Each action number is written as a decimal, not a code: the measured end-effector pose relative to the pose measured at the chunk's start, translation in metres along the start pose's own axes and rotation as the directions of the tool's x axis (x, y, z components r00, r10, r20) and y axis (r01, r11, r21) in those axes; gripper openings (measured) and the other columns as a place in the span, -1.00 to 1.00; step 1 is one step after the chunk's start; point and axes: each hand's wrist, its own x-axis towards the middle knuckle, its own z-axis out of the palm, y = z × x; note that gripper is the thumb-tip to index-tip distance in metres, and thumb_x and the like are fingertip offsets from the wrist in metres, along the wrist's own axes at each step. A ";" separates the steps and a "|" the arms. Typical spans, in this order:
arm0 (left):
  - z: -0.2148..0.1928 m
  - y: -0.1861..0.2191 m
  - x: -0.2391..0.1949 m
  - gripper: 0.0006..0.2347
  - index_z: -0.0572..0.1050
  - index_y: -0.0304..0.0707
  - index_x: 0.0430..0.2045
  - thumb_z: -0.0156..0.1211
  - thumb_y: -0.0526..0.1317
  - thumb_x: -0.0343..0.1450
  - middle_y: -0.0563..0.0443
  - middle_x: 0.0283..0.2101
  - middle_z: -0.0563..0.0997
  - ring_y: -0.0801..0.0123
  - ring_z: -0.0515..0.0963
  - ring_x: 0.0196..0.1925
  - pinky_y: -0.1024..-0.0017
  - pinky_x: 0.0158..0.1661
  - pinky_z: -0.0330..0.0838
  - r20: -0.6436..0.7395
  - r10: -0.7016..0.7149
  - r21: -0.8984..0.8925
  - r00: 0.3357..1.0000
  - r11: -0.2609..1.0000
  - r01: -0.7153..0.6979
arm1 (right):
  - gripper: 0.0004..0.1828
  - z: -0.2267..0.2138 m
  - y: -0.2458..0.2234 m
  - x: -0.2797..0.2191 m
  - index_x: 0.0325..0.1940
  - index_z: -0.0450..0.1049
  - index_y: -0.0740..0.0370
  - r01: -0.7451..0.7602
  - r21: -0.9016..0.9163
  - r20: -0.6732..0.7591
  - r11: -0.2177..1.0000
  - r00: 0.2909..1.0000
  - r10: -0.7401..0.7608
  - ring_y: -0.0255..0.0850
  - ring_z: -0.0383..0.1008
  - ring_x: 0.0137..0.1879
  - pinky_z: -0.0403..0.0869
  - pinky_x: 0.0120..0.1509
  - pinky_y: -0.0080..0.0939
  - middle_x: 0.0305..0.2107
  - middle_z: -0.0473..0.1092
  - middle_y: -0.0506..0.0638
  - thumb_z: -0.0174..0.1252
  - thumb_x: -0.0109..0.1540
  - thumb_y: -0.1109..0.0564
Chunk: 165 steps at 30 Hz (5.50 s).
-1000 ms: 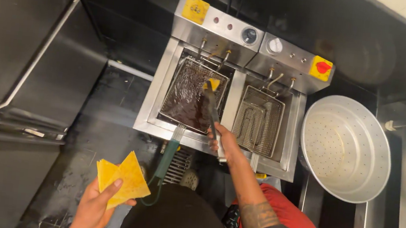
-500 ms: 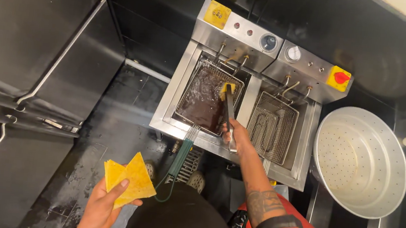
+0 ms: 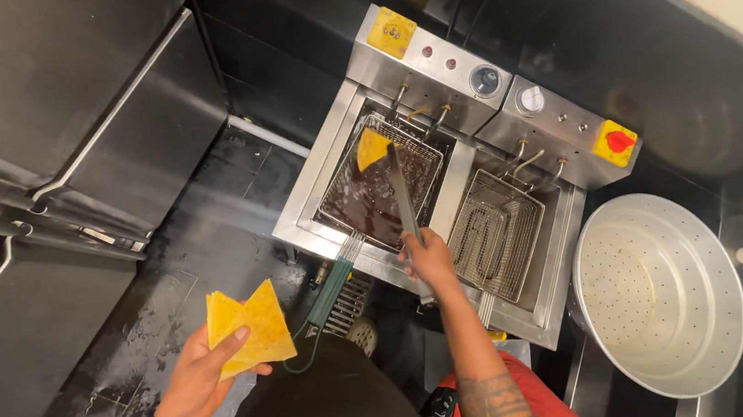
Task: Manually dipping food items into a deep fryer and using tongs to flip and retrieve them.
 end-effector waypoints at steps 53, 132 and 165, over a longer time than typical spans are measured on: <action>0.044 -0.012 0.016 -0.58 0.32 -0.35 0.23 0.08 -0.27 0.44 -0.20 0.09 0.55 0.03 0.64 0.00 0.07 -0.25 0.65 0.140 -0.072 0.018 0.988 0.997 0.070 | -0.45 -0.036 0.017 0.045 0.10 0.42 0.38 0.025 -0.748 -0.031 0.663 0.997 -0.071 0.22 0.53 0.08 0.48 0.21 0.14 -0.10 0.51 0.34 0.20 0.23 -0.11; 0.057 0.004 0.015 -0.61 0.33 -0.36 0.20 0.08 -0.28 0.44 -0.21 0.04 0.58 0.03 0.66 -0.04 0.07 -0.28 0.67 0.177 -0.078 0.027 0.981 0.997 0.074 | -0.51 -0.011 0.107 -0.087 -0.13 0.36 0.41 0.081 -0.441 -0.217 0.894 0.957 -0.194 0.22 0.58 -0.27 0.52 -0.15 0.14 -0.47 0.54 0.25 0.25 0.21 -0.11; 0.057 0.001 -0.005 -0.62 0.37 -0.38 0.17 0.09 -0.29 0.44 -0.22 -0.02 0.61 0.03 0.68 -0.08 0.07 -0.30 0.66 0.244 -0.144 0.106 0.959 0.987 0.121 | -0.40 0.043 0.166 -0.132 0.21 0.29 0.34 0.156 -0.290 -0.218 0.944 0.950 -0.224 0.12 0.55 -0.22 0.50 -0.11 0.08 -0.44 0.50 0.14 0.25 0.17 0.02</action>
